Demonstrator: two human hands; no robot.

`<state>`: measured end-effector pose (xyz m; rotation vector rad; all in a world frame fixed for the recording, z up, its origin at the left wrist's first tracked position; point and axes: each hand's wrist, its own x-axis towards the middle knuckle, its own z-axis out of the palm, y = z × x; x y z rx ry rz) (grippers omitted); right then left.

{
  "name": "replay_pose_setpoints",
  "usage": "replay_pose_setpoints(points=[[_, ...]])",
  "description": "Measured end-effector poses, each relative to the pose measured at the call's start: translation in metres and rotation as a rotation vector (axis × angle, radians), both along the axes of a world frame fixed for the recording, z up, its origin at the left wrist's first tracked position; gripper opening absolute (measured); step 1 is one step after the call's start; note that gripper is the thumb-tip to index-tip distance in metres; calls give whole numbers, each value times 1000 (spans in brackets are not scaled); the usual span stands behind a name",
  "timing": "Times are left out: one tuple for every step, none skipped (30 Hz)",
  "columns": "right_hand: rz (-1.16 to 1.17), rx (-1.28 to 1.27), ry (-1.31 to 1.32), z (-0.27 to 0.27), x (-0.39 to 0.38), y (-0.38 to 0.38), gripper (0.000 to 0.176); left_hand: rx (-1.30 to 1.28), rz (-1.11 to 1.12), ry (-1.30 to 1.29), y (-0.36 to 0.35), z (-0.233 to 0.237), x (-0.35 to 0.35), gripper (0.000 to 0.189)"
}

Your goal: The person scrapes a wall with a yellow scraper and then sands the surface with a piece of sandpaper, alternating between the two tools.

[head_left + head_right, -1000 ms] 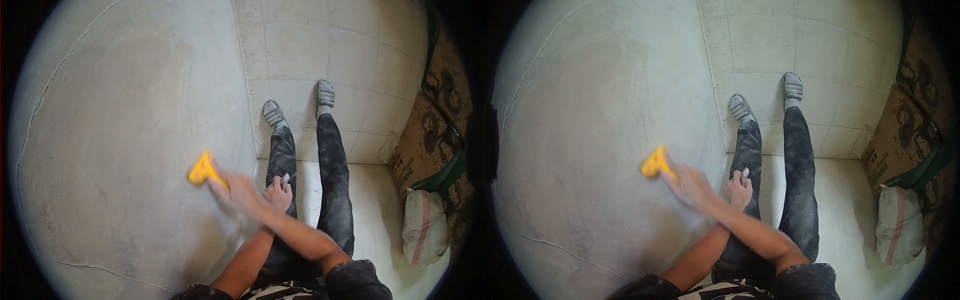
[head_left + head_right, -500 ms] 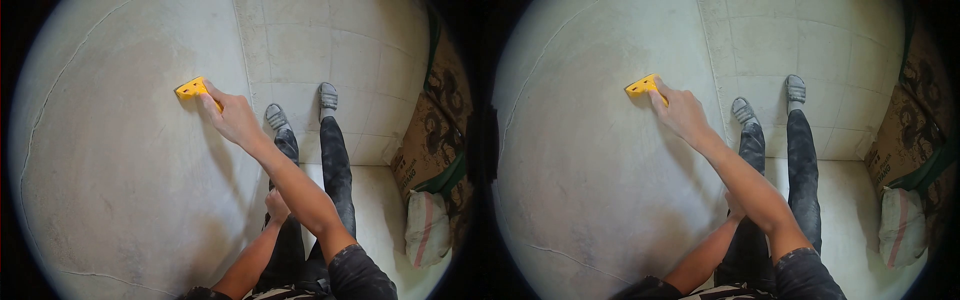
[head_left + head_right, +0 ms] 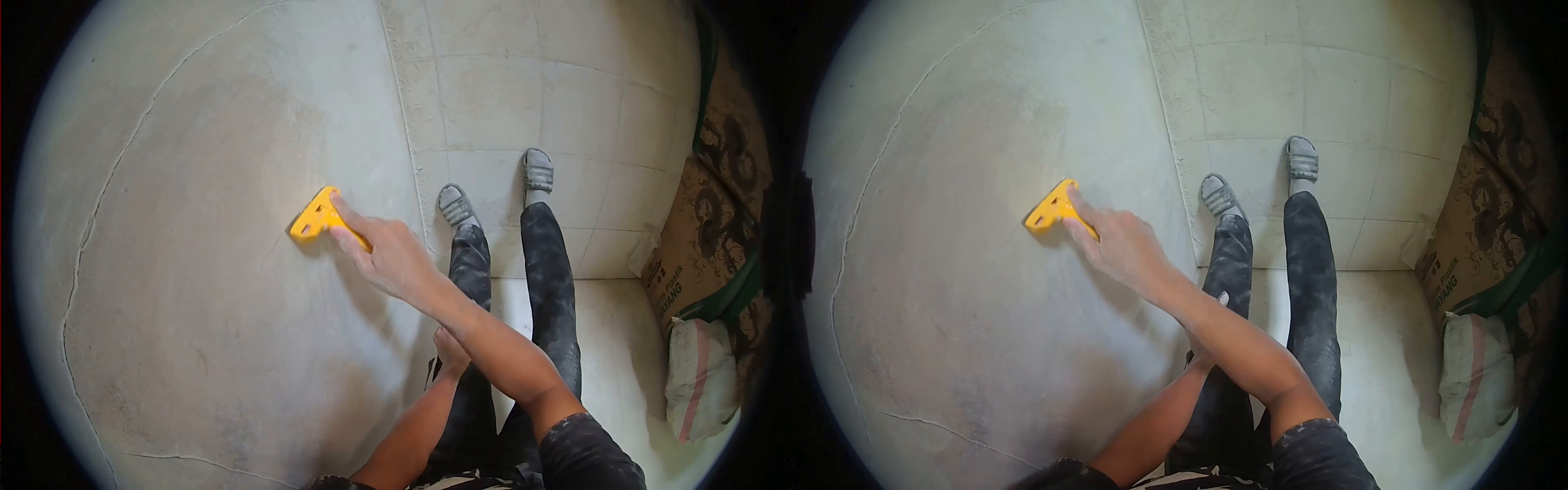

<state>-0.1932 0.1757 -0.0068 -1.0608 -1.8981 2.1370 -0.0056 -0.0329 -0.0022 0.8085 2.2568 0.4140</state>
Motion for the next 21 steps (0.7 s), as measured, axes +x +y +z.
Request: replay_pose_setpoints(points=[[-2, -1, 4, -10, -8, 6, 46, -1, -2, 4, -3, -5, 4, 33], [-6, -8, -46, -24, -26, 28, 47, -203, 57, -49, -8, -13, 13, 32], [-10, -18, -99, -35, -42, 49, 48, -408, 116, -105, -13, -16, 18, 31], [28, -83, -99, -39, -50, 70, 50, -518, -2, -157, 0, -7, 8, 22], [31, -83, -100, -38, -43, 68, 50, -518, 0, -159, 7, -6, 5, 22], [90, -60, -82, -33, -31, 59, 50, -486, 47, -153, 10, -5, 5, 19], [143, -35, -66, -25, -19, 46, 50, -452, 87, -149, 12, -2, 3, 17], [119, 58, -7, -24, -5, 23, 49, -443, 82, -150, 7, -3, 4, 17], [121, 72, -4, -25, -9, 30, 49, -441, 43, -120, 1, -8, 7, 17], [119, 55, -43, -26, -15, 35, 49, -444, 5, -92, -7, -13, 11, 17], [115, 35, -81, -29, -22, 40, 49, -439, 6, -88, 1, -13, 9, 17], [59, -24, -131, -38, -46, 62, 50, -455, 65, -96, 13, -8, 4, 17], [52, -24, -130, -49, -59, 76, 50, -473, 116, -104, 22, -3, -1, 16], [17, -9, -73, -59, -68, 89, 50, -517, 124, -92, 28, 0, -3, 17], [-13, 8, -15, -63, -72, 97, 50, -513, 119, -92, 26, -2, -4, 17], [-15, 14, -16, -56, -63, 88, 50, -473, 119, -105, 23, -3, -3, 17], [35, 8, -27, -41, -45, 65, 51, -432, 119, -117, 20, -4, -2, 17], [84, 4, -35, -28, -35, 51, 52, -422, 117, -112, 16, -5, -1, 17], [82, 16, -26, -19, -35, 48, 52, -348, 121, -80, 13, -6, 0, 18], [52, 45, -3, -12, -36, 45, 50, -274, 124, -46, 17, -7, -4, 18], [24, 69, 17, -9, -38, 43, 49, -269, 125, -37, 20, -8, -6, 18]])
